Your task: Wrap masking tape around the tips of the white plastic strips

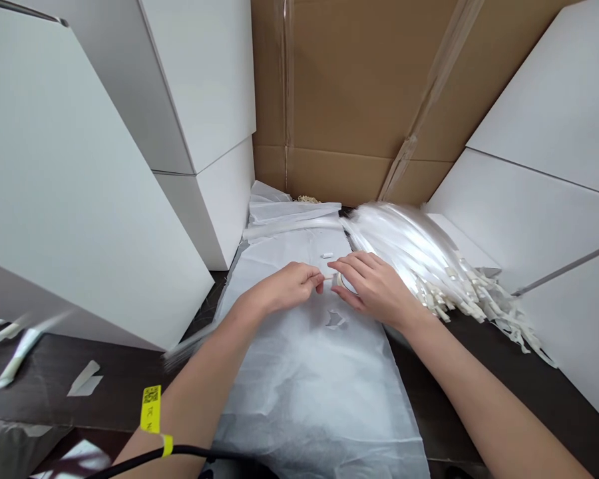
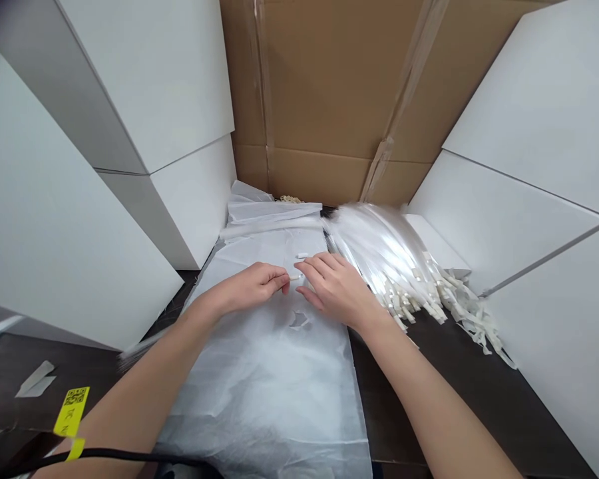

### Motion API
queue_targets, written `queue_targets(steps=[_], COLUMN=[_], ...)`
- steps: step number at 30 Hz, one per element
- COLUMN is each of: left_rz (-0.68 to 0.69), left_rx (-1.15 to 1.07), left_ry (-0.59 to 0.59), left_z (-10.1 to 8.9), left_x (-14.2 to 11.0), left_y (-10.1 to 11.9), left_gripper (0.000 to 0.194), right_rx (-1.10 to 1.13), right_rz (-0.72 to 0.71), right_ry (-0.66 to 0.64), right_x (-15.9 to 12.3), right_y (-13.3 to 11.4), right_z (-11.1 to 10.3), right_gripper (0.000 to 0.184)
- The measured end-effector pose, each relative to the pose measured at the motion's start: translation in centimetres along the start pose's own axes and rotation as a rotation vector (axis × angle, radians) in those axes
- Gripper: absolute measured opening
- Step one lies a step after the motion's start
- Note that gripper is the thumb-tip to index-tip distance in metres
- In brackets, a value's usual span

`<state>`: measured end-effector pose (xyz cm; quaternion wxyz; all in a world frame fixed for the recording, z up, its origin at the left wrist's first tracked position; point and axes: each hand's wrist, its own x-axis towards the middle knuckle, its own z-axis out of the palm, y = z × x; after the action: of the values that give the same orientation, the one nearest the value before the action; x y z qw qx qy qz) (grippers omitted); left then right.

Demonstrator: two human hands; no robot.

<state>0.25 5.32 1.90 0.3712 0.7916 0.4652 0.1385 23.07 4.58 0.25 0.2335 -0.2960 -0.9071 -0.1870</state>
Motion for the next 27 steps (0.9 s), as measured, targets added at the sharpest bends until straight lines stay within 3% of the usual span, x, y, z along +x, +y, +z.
queue_targets(steps=[3, 8, 12, 17, 21, 24, 27], left_rz=[0.035, 0.051, 0.058, 0.099, 0.107, 0.101, 0.115], left_rx=[-0.001, 0.014, 0.067, 0.222, 0.279, 0.255, 0.250], left_ry=[-0.040, -0.075, -0.035, 0.121, 0.155, 0.190, 0.197], left_z=[0.3, 0.2, 0.3, 0.8, 0.8, 0.8, 0.9], left_x=[0.1, 0.0, -0.2, 0.0, 0.1, 0.2, 0.4], left_y=[0.2, 0.7, 0.7, 0.3, 0.3, 0.3, 0.2], left_gripper=[0.037, 0.037, 0.037, 0.034, 0.036, 0.035, 0.036], right_rx=[0.000, 0.041, 0.045, 0.127, 0.400, 0.453, 0.353], right_rz=[-0.073, -0.079, -0.048, 0.063, 0.255, 0.425, 0.445], right_ry=[0.011, 0.066, 0.103, -0.014, -0.148, -0.163, -0.226], right_x=[0.3, 0.3, 0.1, 0.2, 0.5, 1.6, 3.1], right_y=[-0.2, -0.2, -0.5, 0.3, 3.3, 5.2, 5.6], right_z=[0.5, 0.9, 1.5, 0.9, 0.6, 2.5, 5.2], right_gripper=[0.018, 0.018, 0.019, 0.015, 0.038, 0.030, 0.024])
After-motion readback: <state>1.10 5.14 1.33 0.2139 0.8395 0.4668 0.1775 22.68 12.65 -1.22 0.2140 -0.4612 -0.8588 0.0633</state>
